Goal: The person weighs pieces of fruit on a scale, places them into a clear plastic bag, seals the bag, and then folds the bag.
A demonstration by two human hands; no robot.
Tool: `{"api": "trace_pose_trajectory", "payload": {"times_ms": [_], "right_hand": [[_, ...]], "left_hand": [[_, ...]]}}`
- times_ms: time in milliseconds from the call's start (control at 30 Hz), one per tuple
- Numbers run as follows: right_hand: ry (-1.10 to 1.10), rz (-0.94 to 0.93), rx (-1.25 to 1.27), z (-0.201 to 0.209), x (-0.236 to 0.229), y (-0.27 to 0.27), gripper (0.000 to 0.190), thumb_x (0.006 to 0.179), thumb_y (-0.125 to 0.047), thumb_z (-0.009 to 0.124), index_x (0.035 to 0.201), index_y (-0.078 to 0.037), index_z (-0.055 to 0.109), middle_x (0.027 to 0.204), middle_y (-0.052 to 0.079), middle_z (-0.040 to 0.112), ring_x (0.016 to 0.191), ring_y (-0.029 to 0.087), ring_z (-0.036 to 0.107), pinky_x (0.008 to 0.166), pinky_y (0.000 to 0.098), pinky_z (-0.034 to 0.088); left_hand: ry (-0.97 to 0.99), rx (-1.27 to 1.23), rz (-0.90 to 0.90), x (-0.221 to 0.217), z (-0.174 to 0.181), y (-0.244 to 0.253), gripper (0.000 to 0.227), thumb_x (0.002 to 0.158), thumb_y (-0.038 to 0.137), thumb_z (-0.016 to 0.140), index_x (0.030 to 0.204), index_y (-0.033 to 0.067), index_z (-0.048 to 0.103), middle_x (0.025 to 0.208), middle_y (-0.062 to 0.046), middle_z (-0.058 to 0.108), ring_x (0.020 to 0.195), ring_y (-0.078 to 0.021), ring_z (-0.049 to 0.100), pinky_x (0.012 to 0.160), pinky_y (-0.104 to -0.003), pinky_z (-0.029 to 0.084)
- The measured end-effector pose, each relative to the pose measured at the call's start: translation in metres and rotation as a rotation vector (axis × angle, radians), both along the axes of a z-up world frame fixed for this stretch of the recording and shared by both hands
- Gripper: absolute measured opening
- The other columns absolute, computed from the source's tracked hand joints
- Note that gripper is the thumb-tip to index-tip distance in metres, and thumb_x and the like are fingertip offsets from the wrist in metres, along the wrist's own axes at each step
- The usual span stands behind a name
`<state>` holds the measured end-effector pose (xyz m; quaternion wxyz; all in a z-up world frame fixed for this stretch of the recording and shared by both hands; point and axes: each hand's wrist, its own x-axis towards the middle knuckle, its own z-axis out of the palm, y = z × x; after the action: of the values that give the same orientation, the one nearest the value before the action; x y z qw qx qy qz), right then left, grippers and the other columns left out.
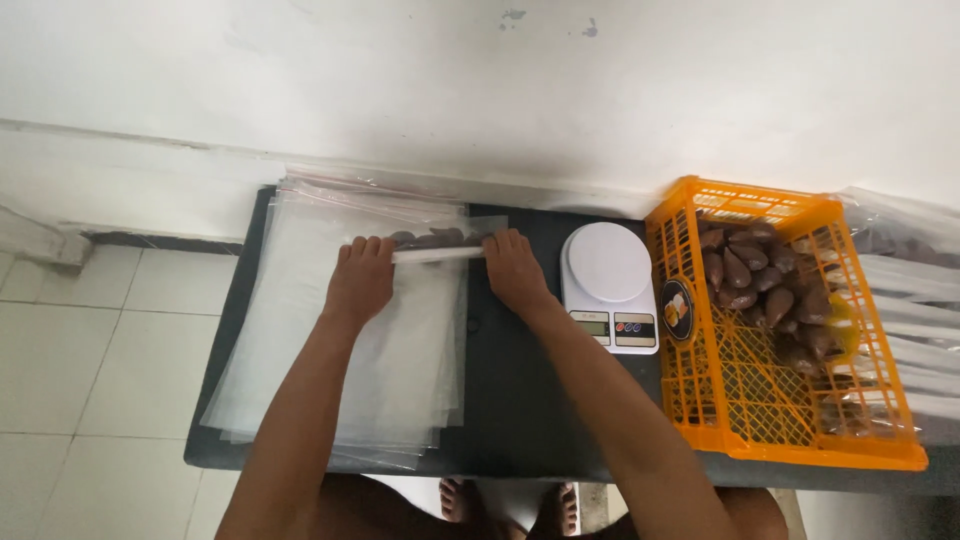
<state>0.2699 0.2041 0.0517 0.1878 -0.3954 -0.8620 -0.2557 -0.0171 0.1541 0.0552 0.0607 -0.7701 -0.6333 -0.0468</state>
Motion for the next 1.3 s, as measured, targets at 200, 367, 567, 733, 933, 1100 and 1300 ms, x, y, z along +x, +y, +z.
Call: {"api": "trace_pose_trajectory", "payload": {"times_ms": [200,367,567,733,933,1100,1300], "right_hand": [[0.088,0.049,-0.27,0.05,0.006,0.029,0.016,0.101,-0.008,0.039,0.108,-0.003,0.052,0.099,0.014,0.047,0.087,0.033,0.054,0.073,0.0426,0.044],[0.114,0.08,-0.456,0.137,0.033,-0.013,0.02,0.1,-0.017,0.039,0.111,-0.006,0.052,0.102,0.013,0.048,0.092,0.034,0.057,0.079,0.0436,0.046],[0.068,0.111,-0.389,0.202,0.114,-0.066,0.031,0.094,-0.024,0.048,0.122,-0.011,0.049,0.104,0.011,0.049,0.085,0.035,0.063,0.073,0.0435,0.053],[0.083,0.203,-0.142,0.234,0.204,-0.131,0.023,0.096,-0.026,0.044,0.103,-0.008,0.056,0.088,0.007,0.048,0.068,0.027,0.059,0.058,0.0353,0.052],[0.512,0.165,-0.135,0.273,0.309,-0.228,0.028,0.102,-0.006,0.036,0.111,0.009,0.058,0.097,0.008,0.05,0.078,0.012,0.047,0.071,0.0251,0.045],[0.066,-0.362,0.137,0.258,0.432,-0.286,0.018,0.081,-0.007,0.065,0.097,-0.015,0.068,0.107,0.008,0.055,0.09,0.032,0.05,0.081,0.044,0.041],[0.122,-0.763,0.097,0.259,0.522,-0.335,0.016,0.09,-0.011,0.064,0.102,-0.02,0.069,0.107,0.003,0.05,0.09,0.03,0.056,0.078,0.0395,0.047]], "left_hand": [[0.0,0.02,-0.07,-0.01,0.06,0.028,0.013,0.105,0.022,0.05,0.115,0.0143,0.055,0.109,-0.008,0.065,0.115,-0.0295,0.064,0.096,-0.042,0.051],[-0.099,-0.014,-0.126,0.004,0.108,0.025,0.015,0.102,0.022,0.055,0.113,0.013,0.057,0.115,-0.011,0.063,0.121,-0.0353,0.061,0.099,-0.045,0.052],[-0.119,-0.134,-0.332,0.064,0.195,-0.023,0.017,0.101,0.02,0.051,0.114,0.0098,0.051,0.11,-0.016,0.062,0.117,-0.0406,0.06,0.096,-0.05,0.053],[-0.004,-0.138,-0.577,0.159,0.264,-0.07,0.022,0.098,0.016,0.05,0.118,0.008,0.05,0.105,-0.018,0.063,0.109,-0.0402,0.064,0.084,-0.05,0.06],[0.053,-0.14,-0.882,0.293,0.284,-0.094,0.037,0.1,0.026,0.045,0.133,0.01,0.036,0.092,-0.012,0.057,0.083,-0.0331,0.064,0.058,-0.049,0.061],[-0.082,0.006,-1.213,0.415,0.269,-0.118,0.046,0.1,0.014,0.047,0.145,0.0087,0.045,0.097,-0.015,0.057,0.082,-0.0313,0.062,0.057,-0.041,0.059],[-0.26,0.165,-1.345,0.542,0.247,-0.131,0.036,0.087,0.014,0.065,0.121,0.0042,0.056,0.097,-0.019,0.06,0.083,-0.0359,0.065,0.059,-0.042,0.059]]}}
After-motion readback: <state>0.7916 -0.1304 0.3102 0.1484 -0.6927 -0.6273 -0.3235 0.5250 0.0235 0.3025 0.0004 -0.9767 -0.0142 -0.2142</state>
